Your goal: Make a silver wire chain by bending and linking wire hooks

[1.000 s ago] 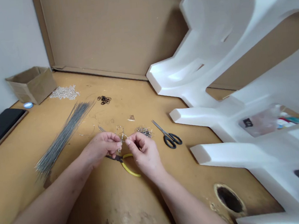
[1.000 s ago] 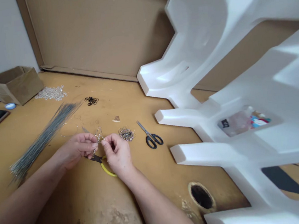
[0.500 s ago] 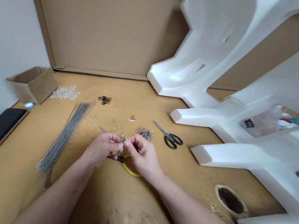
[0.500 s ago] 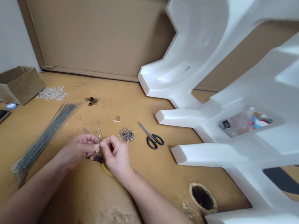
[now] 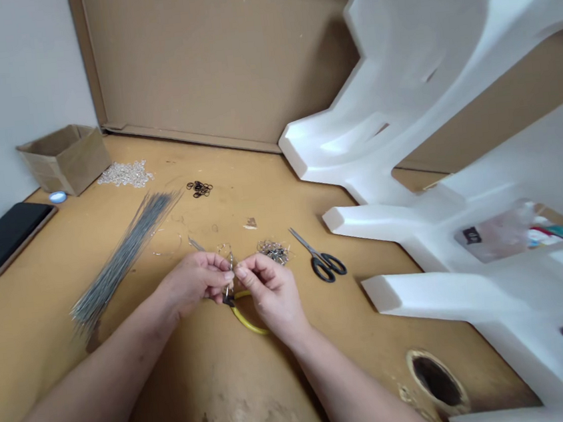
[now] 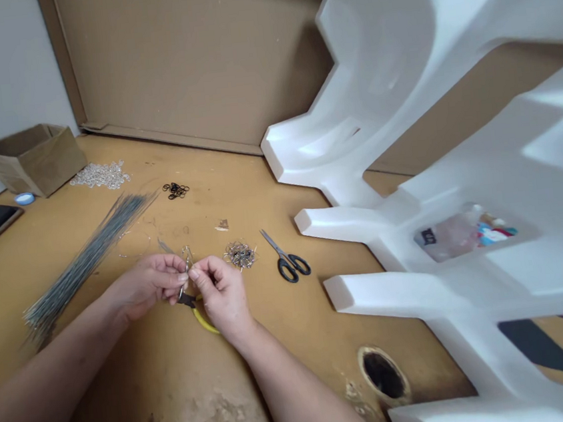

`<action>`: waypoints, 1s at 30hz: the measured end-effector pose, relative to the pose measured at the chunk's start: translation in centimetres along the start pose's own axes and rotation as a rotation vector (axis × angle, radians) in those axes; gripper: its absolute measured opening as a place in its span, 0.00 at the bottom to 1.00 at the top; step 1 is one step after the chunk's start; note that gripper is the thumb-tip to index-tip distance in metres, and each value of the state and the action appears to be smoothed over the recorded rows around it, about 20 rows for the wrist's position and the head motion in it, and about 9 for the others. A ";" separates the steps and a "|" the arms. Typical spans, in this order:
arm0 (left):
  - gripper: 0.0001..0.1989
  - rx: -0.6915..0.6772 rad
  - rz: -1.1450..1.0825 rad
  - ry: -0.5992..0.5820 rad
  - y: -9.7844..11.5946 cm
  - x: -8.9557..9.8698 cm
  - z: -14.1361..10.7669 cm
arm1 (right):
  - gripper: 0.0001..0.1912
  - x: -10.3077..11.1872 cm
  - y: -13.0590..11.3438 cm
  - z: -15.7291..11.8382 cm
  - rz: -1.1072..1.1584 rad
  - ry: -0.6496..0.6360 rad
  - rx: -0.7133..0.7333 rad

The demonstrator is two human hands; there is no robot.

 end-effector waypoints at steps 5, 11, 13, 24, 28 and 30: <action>0.11 0.015 -0.046 -0.023 -0.2 -0.1 0.0 | 0.13 -0.1 0.3 0.2 0.089 -0.048 -0.036; 0.11 0.034 -0.067 -0.049 -0.4 -0.2 0.0 | 0.15 -0.5 1.0 0.2 0.184 -0.052 -0.105; 0.11 0.045 -0.077 -0.056 -0.4 -0.2 -0.1 | 0.15 -0.6 1.1 0.2 0.216 -0.056 -0.120; 0.10 0.050 -0.069 -0.051 -0.3 0.0 0.0 | 0.13 0.0 0.3 -0.1 0.152 -0.030 -0.034; 0.11 0.037 -0.056 -0.032 -0.3 0.2 0.1 | 0.12 -0.1 0.3 0.1 0.142 -0.042 -0.044; 0.10 0.034 -0.052 -0.029 -0.3 0.2 0.1 | 0.11 -0.1 0.3 0.1 0.142 -0.042 -0.046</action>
Point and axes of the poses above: each hand's wrist, its own z-axis towards the middle knuckle, its own x-axis out of the back of the hand, y = z × x, the point moved 7 cm from there along z, towards the middle knuckle, and after that the axes turned 13 degrees about -x, right-handed, at the moved point
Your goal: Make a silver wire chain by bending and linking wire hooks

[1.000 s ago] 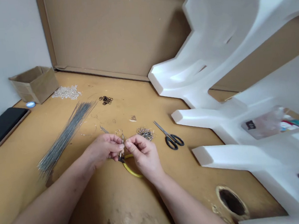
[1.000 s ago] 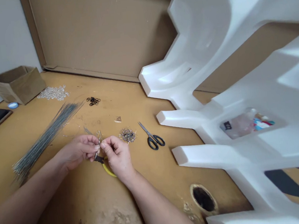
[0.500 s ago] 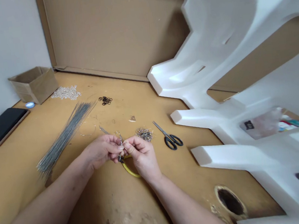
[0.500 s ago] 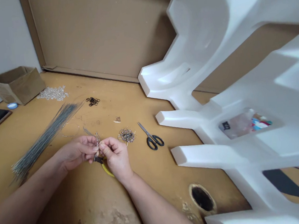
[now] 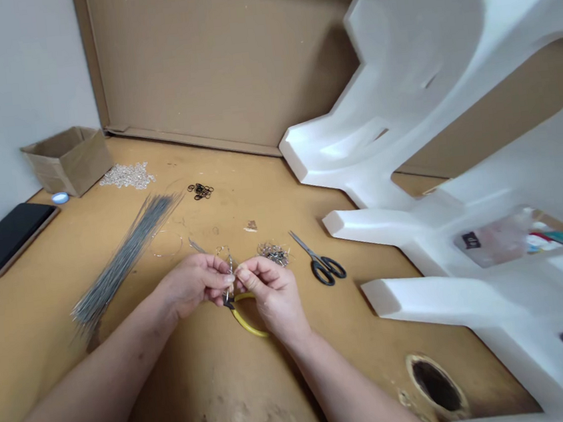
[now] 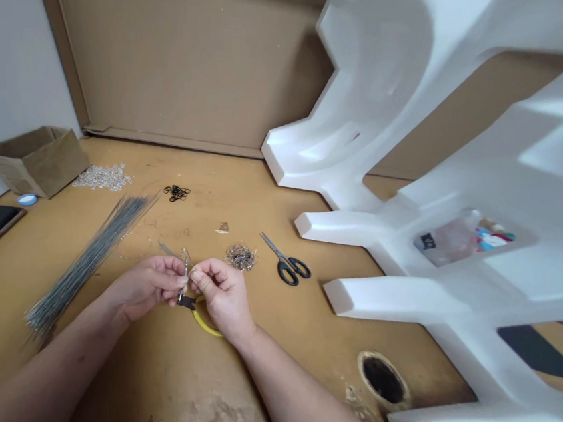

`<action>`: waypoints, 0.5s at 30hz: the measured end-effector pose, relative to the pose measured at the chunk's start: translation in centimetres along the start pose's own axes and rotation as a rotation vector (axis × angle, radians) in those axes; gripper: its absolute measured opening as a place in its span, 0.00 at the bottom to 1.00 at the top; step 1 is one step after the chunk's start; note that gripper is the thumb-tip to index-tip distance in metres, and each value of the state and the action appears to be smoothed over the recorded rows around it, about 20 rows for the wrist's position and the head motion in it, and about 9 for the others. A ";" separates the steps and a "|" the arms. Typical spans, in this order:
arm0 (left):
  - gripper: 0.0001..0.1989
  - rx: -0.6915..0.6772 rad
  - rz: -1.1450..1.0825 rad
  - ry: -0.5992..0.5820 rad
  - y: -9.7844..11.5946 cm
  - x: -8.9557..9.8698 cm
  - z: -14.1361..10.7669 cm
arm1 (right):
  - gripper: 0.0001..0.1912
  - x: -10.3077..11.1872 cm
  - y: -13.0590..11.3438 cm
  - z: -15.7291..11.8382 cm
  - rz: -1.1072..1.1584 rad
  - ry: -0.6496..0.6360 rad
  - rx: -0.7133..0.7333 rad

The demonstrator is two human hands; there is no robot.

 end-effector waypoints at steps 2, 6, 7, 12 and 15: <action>0.10 0.004 0.004 0.001 0.1 -0.1 -0.1 | 0.11 0.0 -0.1 0.0 0.000 -0.001 0.004; 0.10 -0.001 0.015 0.011 0.4 -0.2 -0.2 | 0.10 -0.1 -0.3 -0.1 0.001 -0.004 0.016; 0.10 -0.006 0.020 0.015 0.5 -0.2 -0.2 | 0.10 0.0 -0.3 -0.1 -0.001 -0.003 0.017; 0.08 -0.033 0.040 0.042 0.9 -0.1 -0.3 | 0.10 0.2 -0.4 -0.1 -0.032 -0.007 0.026; 0.08 -0.035 0.050 0.071 0.9 0.1 -0.3 | 0.10 0.3 -0.4 -0.1 -0.077 0.000 0.026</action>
Point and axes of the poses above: each hand's wrist, its own z-axis towards the middle knuckle, its own x-axis out of the back of the hand, y = z × x, the point moved 7 cm from there along z, towards the middle knuckle, and after that the axes turned 13 degrees about -x, right-handed, at the moved point
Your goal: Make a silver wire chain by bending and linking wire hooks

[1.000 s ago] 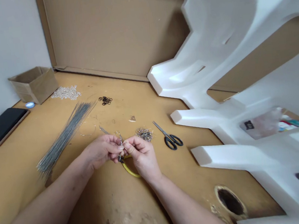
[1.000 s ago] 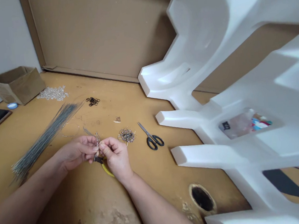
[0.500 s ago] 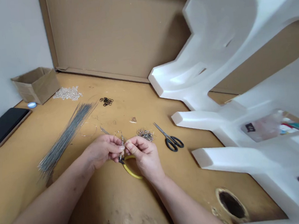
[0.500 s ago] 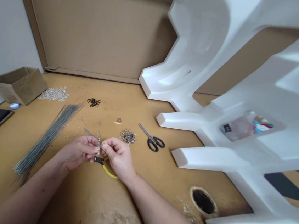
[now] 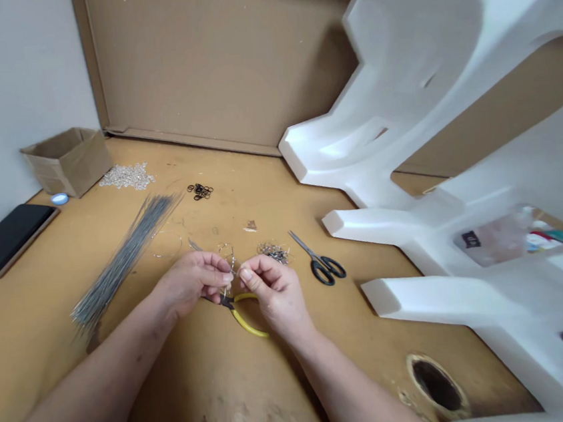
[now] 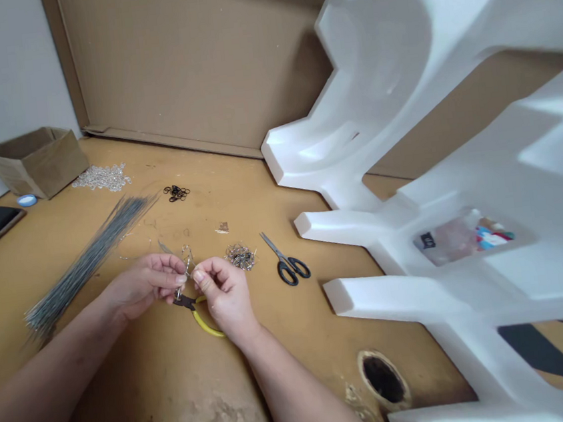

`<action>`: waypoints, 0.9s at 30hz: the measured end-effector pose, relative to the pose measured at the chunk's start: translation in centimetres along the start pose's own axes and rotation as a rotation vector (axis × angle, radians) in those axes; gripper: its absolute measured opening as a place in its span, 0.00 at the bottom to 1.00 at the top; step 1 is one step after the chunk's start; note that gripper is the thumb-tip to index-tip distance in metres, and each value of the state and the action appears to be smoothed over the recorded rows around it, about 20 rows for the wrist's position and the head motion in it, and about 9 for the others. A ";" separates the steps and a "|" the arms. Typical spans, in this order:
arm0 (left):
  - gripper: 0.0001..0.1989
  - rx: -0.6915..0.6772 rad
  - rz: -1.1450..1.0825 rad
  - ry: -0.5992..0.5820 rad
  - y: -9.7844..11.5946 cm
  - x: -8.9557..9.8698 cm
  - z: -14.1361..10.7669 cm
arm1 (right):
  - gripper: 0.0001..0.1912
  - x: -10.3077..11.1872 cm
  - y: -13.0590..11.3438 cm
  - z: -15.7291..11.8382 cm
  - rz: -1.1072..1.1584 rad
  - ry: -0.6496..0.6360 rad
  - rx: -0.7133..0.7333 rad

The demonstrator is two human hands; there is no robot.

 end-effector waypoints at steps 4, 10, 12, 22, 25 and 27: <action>0.08 -0.018 0.036 0.027 0.0 0.3 0.1 | 0.10 0.1 -0.1 0.0 -0.090 0.024 -0.018; 0.09 -0.065 0.071 0.030 0.2 0.4 0.2 | 0.10 0.3 0.0 0.1 -0.150 0.028 -0.067; 0.08 -0.069 0.069 0.002 0.3 0.2 0.2 | 0.10 0.2 -0.1 0.1 -0.153 0.013 -0.072; 0.10 -0.054 0.127 -0.035 0.5 -0.2 0.0 | 0.09 -0.1 -0.9 -0.1 -0.324 0.004 0.016; 0.10 -0.065 0.154 -0.019 0.6 -0.1 0.0 | 0.09 -0.2 -0.7 0.0 -0.330 -0.004 0.010; 0.10 -0.081 0.182 0.003 0.8 -0.1 -0.1 | 0.09 -0.2 -0.5 0.1 -0.315 -0.009 -0.004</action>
Point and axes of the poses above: each hand's wrist, its own z-axis towards the middle knuckle, its own x-axis out of the back of the hand, y = z × x, the point moved 7 cm from there along z, towards the middle knuckle, and after that the axes turned 13 degrees about -x, right-handed, at the moved point
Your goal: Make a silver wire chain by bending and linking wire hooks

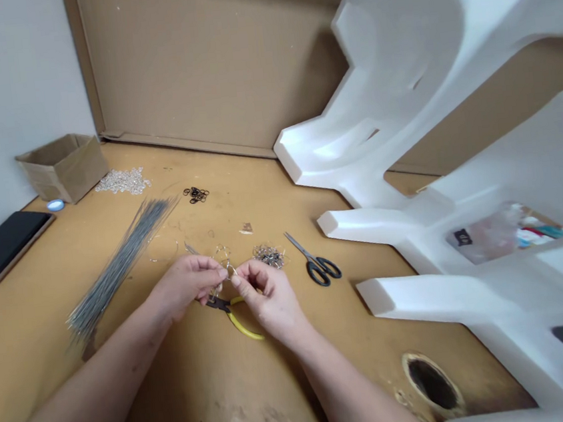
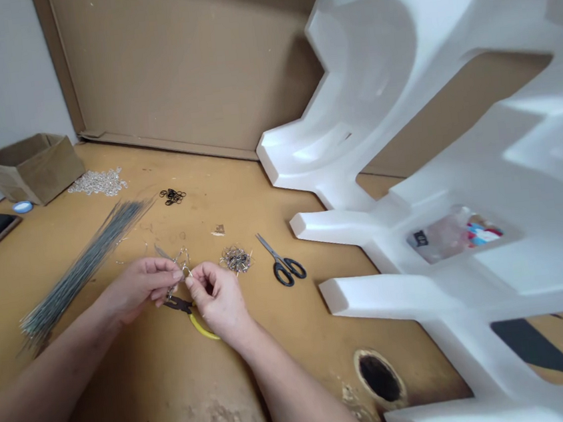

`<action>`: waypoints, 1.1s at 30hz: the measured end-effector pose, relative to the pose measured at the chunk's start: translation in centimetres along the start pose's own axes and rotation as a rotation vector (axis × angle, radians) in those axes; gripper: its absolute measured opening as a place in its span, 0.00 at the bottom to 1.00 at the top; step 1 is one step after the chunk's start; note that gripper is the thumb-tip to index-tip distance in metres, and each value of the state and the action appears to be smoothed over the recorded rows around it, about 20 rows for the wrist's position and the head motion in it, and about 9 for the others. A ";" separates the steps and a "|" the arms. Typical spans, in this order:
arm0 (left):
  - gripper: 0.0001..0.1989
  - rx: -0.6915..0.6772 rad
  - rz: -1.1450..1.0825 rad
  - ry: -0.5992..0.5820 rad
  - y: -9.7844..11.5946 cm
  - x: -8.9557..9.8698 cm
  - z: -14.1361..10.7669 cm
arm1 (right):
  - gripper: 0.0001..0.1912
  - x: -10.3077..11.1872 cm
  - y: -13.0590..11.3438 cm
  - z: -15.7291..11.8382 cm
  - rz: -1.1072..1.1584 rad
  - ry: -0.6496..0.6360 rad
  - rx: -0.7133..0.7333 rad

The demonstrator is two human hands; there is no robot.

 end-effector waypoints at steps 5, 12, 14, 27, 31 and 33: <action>0.10 -0.025 0.056 0.060 0.3 0.3 -0.1 | 0.09 -0.2 0.6 0.1 0.075 -0.017 -0.052; 0.09 -0.056 0.026 0.063 0.0 0.2 0.0 | 0.10 -0.2 1.0 0.1 0.297 -0.102 -0.124; 0.09 -0.063 0.035 0.058 0.0 0.1 0.1 | 0.10 -0.1 1.0 0.2 0.308 -0.099 -0.128; 0.09 -0.059 0.096 0.004 0.1 0.1 0.1 | 0.10 0.4 0.5 0.2 0.138 -0.022 -0.033; 0.09 -0.043 0.107 -0.041 0.0 -0.2 -0.1 | 0.10 0.6 0.6 0.2 0.172 -0.028 -0.051; 0.08 -0.036 0.102 -0.051 0.0 -0.3 -0.1 | 0.11 0.6 0.7 0.2 0.199 -0.038 -0.060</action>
Point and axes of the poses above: each hand's wrist, its own z-axis towards the middle knuckle, its own x-axis out of the back of the hand, y = z × x, the point moved 7 cm from there along z, towards the middle knuckle, and after that the axes turned 13 degrees about -x, right-handed, at the moved point
